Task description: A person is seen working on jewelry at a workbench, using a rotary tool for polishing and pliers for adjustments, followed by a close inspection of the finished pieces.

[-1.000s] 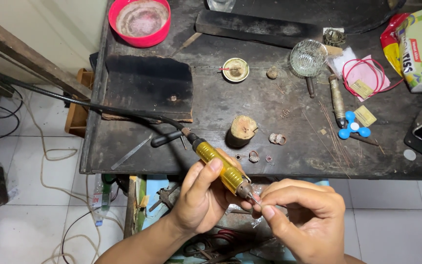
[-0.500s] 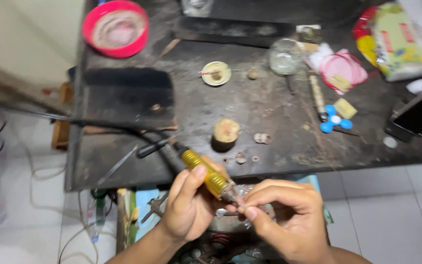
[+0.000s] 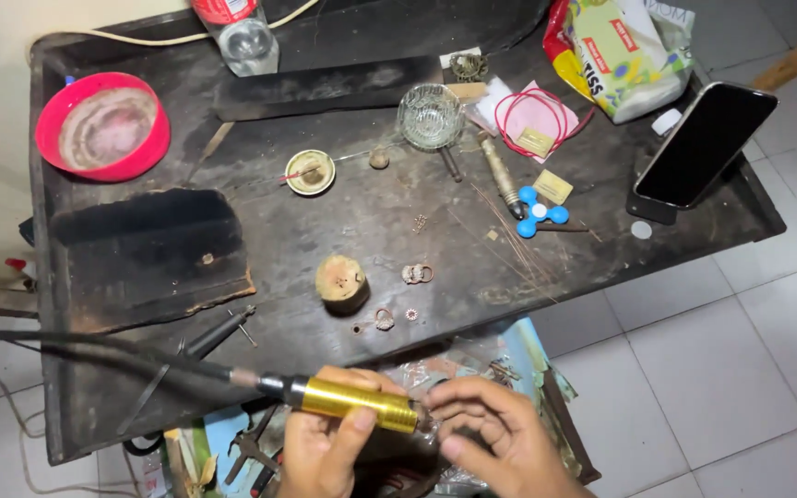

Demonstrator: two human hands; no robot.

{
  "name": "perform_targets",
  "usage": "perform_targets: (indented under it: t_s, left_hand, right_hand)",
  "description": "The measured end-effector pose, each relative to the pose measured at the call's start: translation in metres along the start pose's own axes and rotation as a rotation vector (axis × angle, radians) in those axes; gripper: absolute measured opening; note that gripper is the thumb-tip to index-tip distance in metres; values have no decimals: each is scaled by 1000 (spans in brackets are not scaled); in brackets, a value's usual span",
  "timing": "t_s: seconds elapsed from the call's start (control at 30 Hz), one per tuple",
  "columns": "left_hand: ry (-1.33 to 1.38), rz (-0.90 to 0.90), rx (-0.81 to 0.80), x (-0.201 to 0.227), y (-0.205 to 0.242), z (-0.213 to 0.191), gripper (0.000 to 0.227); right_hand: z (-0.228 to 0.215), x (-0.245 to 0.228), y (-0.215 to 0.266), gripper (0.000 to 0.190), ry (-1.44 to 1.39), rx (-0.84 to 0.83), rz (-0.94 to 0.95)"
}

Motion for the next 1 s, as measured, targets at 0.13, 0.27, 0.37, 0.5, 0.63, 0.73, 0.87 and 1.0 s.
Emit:
perform_targets:
  t_s: [0.13, 0.27, 0.37, 0.5, 0.63, 0.73, 0.87, 1.0]
  left_hand:
    - [62, -20, 73, -29, 19, -8, 26]
    - [-301, -35, 240, -67, 45, -33, 39]
    - [-217, -151, 306, -93, 62, -43, 44]
    - [-186, -451, 273, -111, 80, -40, 39]
    - [-858, -386, -1, -86, 87, -20, 32]
    - [-914, 141, 135, -4, 93, 8, 14]
    - [-1238, 210, -72, -7, 82, 23, 39]
    - [-1252, 226, -162, -11, 74, 18, 32]
  right_hand:
    - [6, 29, 6, 66, -23, -14, 86]
    - [24, 37, 1, 46, -9, -80, 7]
    - [26, 48, 4, 37, 109, -113, -75]
    - [26, 58, 11, 24, 215, -125, -71]
    - [6, 74, 16, 26, 398, -8, 233]
    - [-9, 89, 33, 22, 437, 48, 431]
    - [11, 69, 29, 18, 468, -164, 53]
    - [23, 61, 23, 48, 402, -228, 27]
Point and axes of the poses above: each hand's wrist, its own y-axis away from the middle knuckle, its own z-axis out of the palm, x = y × z, the point moved 10 cm from there along -y, towards the middle knuckle, and after that the axes turned 13 degrees about -z, right-handed, at the moved point
